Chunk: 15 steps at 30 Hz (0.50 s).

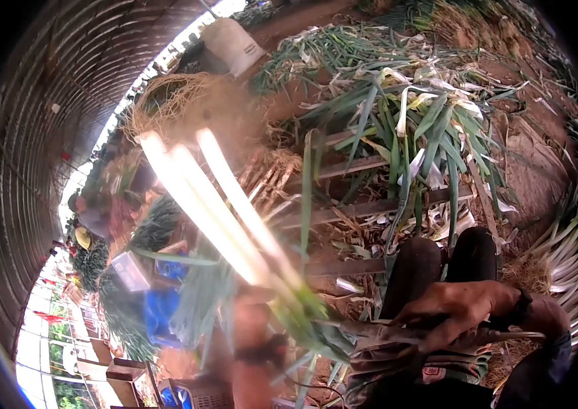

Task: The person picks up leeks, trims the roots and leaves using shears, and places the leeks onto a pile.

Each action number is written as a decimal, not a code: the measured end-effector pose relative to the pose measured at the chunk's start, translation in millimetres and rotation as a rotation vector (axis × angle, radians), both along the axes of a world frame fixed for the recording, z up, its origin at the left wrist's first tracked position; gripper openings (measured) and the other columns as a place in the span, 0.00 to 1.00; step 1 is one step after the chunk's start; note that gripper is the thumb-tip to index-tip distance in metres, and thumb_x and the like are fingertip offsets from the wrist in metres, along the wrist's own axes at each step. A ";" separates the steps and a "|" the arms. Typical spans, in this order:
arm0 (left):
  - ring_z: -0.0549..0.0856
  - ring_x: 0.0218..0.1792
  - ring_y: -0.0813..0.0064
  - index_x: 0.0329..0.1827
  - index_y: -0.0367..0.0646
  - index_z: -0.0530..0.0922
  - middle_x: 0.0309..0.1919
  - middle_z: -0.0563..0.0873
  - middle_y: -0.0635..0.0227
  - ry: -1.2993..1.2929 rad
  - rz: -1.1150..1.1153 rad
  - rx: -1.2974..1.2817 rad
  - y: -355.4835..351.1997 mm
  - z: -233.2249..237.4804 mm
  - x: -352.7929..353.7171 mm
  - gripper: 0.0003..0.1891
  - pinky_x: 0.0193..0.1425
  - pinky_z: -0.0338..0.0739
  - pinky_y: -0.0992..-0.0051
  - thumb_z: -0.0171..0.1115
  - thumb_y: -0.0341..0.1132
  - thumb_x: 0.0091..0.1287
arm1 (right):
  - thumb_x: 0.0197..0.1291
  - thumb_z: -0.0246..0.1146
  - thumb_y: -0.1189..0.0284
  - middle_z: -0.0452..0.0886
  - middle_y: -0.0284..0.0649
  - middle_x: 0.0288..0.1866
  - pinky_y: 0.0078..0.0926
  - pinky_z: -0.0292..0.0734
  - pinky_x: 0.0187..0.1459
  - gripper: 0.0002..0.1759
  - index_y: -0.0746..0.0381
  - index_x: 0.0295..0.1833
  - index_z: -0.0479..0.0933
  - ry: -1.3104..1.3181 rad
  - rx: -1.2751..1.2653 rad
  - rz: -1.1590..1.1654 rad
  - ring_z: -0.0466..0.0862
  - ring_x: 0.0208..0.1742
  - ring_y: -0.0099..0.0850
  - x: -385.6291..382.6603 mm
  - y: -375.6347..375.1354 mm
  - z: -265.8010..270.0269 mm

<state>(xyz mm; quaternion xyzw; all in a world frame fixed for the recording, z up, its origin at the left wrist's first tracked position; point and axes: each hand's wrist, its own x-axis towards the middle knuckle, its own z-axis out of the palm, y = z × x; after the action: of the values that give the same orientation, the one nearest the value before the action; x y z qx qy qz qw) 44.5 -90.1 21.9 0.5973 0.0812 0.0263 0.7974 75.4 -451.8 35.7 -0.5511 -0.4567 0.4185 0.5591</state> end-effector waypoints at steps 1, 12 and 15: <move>0.86 0.46 0.49 0.56 0.33 0.76 0.47 0.85 0.46 0.003 -0.001 -0.018 -1.7 1.1 -0.3 0.34 0.58 0.83 0.56 0.64 0.35 0.39 | 0.68 0.63 0.69 0.80 0.60 0.53 0.33 0.82 0.45 0.24 0.65 0.67 0.74 -0.005 0.033 -0.017 0.85 0.44 0.45 5.0 -2.0 1.2; 0.84 0.48 0.50 0.53 0.33 0.76 0.45 0.83 0.51 0.066 0.090 -0.096 -11.2 21.6 -9.0 0.32 0.59 0.81 0.57 0.62 0.36 0.38 | 0.70 0.65 0.56 0.83 0.48 0.40 0.35 0.77 0.44 0.27 0.71 0.57 0.77 0.068 -0.277 0.083 0.83 0.43 0.34 6.8 -3.1 -14.2; 0.83 0.49 0.51 0.52 0.34 0.76 0.46 0.82 0.52 0.074 0.111 -0.120 -15.3 27.7 -10.7 0.31 0.59 0.81 0.58 0.61 0.36 0.38 | 0.69 0.66 0.57 0.83 0.49 0.39 0.35 0.76 0.43 0.27 0.72 0.56 0.76 -0.031 -0.307 0.023 0.83 0.43 0.33 11.1 -2.8 -10.0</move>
<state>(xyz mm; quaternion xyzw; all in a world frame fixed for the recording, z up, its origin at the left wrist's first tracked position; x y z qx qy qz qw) 33.8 -105.4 49.6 0.5434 0.1451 0.0435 0.8257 86.5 -454.6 25.7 -0.6311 -0.4022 0.4813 0.4565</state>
